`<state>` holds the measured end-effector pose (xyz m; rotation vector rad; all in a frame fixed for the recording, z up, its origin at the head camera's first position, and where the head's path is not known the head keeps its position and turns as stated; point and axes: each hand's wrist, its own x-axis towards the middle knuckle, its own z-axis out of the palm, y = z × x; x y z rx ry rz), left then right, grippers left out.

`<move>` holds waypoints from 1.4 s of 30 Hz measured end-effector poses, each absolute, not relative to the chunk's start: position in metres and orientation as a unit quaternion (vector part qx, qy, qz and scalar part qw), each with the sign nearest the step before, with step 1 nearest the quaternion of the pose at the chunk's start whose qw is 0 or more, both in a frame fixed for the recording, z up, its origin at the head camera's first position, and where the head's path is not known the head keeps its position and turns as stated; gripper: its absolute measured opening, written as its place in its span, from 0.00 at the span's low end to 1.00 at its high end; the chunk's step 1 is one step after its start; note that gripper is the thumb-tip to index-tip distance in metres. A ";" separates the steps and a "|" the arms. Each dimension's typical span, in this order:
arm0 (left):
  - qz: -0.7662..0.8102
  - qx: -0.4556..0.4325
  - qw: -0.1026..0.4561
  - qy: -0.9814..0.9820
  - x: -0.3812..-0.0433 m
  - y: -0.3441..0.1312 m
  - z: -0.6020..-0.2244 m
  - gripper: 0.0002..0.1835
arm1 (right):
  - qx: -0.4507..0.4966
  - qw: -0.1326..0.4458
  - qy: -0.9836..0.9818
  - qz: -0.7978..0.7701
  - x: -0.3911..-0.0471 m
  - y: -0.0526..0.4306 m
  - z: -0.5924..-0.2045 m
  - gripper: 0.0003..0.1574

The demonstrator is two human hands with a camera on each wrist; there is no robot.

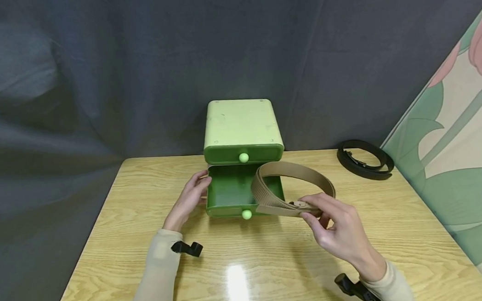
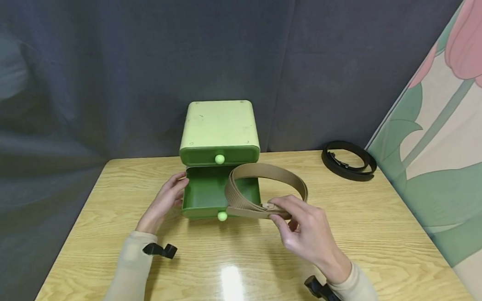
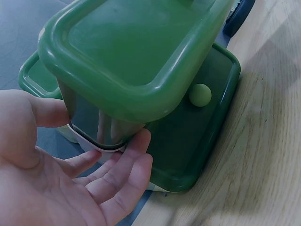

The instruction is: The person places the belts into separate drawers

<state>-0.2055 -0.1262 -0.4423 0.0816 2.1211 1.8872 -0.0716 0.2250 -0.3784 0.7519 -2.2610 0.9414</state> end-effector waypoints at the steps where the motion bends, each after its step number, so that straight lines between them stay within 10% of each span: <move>1: 0.657 0.029 0.149 0.738 -0.205 -0.126 -0.442 0.35 | 0.280 0.283 -0.847 0.351 -0.072 0.225 -0.379 0.21; 42: 0.648 0.034 0.148 0.747 -0.205 -0.127 -0.442 0.34 | 0.326 0.220 -0.826 0.403 -0.079 0.196 -0.378 0.22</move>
